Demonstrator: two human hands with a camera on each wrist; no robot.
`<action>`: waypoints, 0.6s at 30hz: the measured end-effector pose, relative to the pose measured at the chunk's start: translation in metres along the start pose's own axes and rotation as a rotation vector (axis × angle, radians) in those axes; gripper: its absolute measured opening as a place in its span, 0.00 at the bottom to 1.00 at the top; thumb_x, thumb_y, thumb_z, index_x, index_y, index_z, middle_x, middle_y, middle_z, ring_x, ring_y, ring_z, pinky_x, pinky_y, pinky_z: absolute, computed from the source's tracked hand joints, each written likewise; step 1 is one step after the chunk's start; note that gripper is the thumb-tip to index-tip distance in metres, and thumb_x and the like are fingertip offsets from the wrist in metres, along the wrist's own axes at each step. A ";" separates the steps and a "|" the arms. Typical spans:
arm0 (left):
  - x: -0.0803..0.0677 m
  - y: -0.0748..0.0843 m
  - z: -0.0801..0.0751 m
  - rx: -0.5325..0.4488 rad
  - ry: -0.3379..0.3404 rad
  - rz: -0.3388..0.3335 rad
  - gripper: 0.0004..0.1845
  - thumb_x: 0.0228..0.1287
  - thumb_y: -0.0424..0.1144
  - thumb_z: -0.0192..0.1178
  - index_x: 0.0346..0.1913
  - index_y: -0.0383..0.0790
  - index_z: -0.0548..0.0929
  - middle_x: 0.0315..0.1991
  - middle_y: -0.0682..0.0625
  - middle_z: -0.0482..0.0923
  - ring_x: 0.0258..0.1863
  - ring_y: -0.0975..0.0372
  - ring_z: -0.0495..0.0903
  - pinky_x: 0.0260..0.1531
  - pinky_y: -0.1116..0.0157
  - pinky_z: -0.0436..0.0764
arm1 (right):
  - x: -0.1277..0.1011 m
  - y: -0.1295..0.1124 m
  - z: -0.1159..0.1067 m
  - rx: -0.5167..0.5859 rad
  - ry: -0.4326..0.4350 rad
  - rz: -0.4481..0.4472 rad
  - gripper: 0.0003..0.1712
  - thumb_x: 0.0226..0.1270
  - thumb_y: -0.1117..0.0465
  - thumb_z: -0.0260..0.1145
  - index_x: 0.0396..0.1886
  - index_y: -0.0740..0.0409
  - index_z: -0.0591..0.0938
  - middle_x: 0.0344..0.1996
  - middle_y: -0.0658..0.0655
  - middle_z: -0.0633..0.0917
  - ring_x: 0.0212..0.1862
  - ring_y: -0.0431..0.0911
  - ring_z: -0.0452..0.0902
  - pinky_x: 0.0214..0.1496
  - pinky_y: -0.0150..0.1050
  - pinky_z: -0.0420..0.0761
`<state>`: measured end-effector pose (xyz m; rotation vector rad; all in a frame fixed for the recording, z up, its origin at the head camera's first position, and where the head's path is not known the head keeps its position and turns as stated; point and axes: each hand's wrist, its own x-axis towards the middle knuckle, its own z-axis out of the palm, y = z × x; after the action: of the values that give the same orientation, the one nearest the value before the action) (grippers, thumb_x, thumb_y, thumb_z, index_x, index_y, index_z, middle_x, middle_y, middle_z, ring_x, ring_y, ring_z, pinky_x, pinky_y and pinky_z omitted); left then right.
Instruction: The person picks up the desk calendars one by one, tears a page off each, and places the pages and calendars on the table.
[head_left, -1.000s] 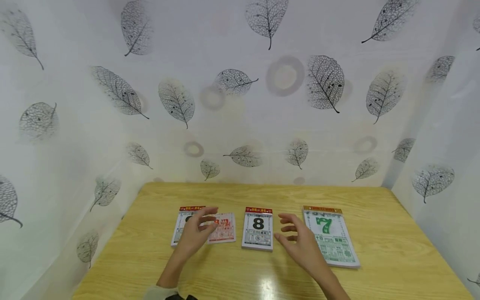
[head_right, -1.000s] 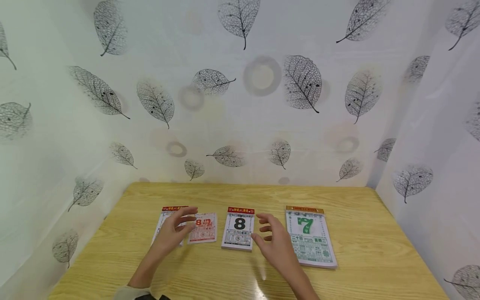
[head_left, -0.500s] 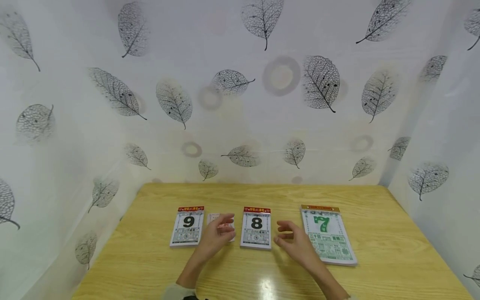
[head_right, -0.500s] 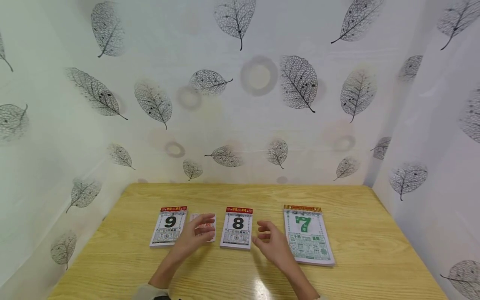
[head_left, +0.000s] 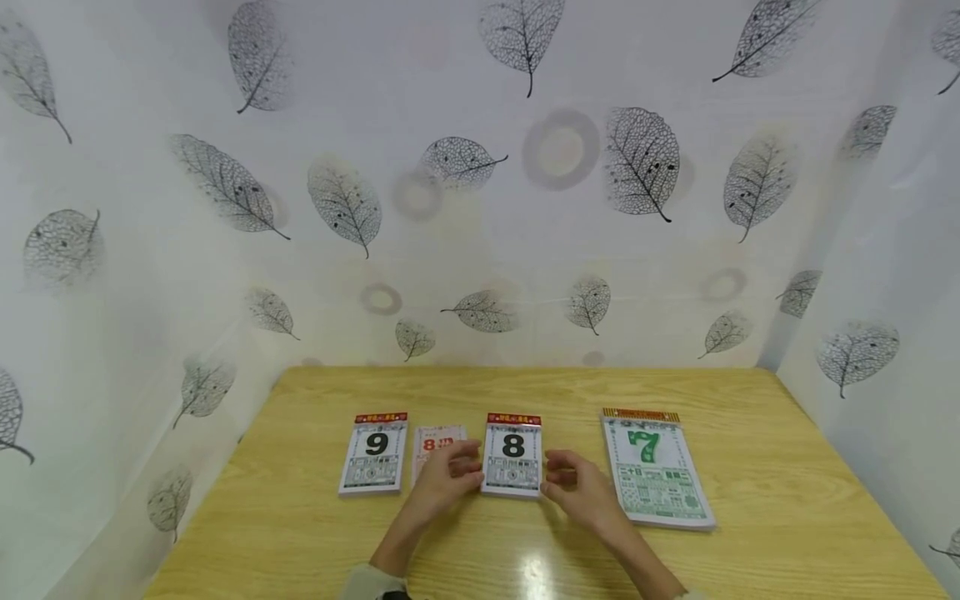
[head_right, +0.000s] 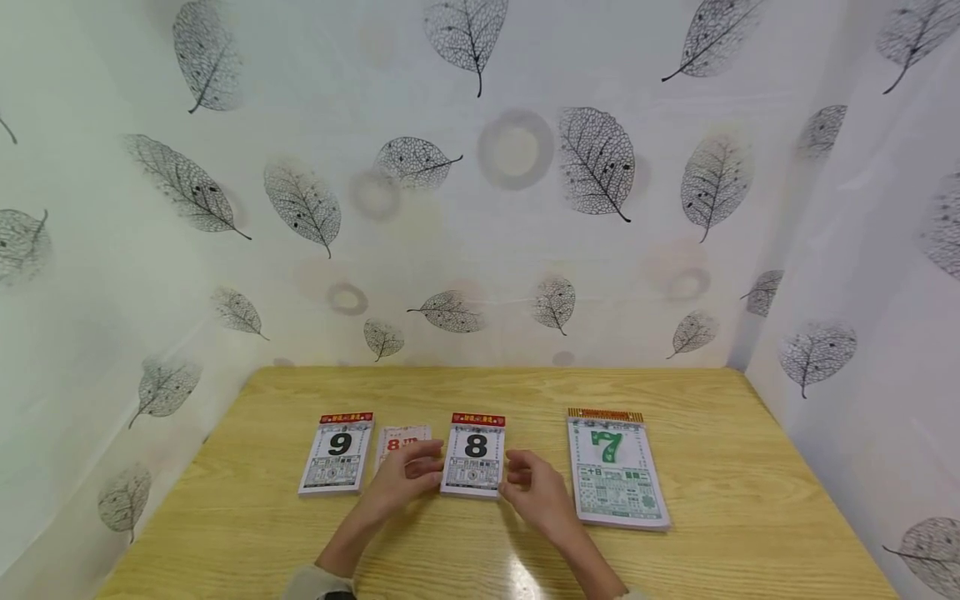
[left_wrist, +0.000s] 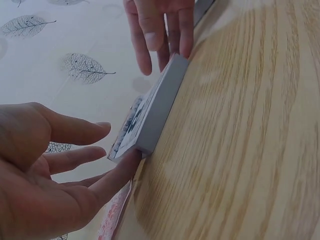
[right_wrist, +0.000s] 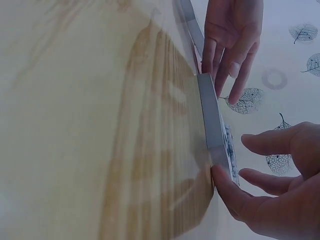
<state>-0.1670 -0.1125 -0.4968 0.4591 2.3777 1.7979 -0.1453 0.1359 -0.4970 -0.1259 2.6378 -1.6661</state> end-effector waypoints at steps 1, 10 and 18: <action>0.001 0.000 0.001 0.005 -0.001 0.000 0.28 0.61 0.23 0.67 0.63 0.18 0.73 0.58 0.24 0.76 0.53 0.36 0.82 0.55 0.49 0.83 | 0.000 0.000 0.000 0.001 -0.001 -0.004 0.26 0.57 0.71 0.76 0.57 0.70 0.82 0.47 0.63 0.87 0.47 0.56 0.86 0.53 0.50 0.86; 0.004 -0.003 0.011 0.051 0.002 -0.060 0.31 0.54 0.22 0.66 0.64 0.20 0.75 0.50 0.31 0.83 0.49 0.44 0.84 0.51 0.52 0.85 | 0.000 -0.003 0.005 -0.040 0.010 0.000 0.29 0.53 0.72 0.78 0.57 0.70 0.82 0.43 0.59 0.89 0.45 0.52 0.85 0.56 0.55 0.83; 0.007 -0.005 0.021 0.061 0.092 -0.041 0.28 0.47 0.17 0.65 0.57 0.18 0.80 0.45 0.32 0.84 0.40 0.49 0.86 0.40 0.65 0.87 | 0.006 -0.003 0.008 -0.102 0.028 0.011 0.27 0.51 0.72 0.79 0.54 0.69 0.84 0.37 0.55 0.88 0.39 0.46 0.83 0.49 0.48 0.85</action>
<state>-0.1681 -0.0926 -0.5064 0.3384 2.4899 1.7699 -0.1508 0.1269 -0.4978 -0.0902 2.7397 -1.5417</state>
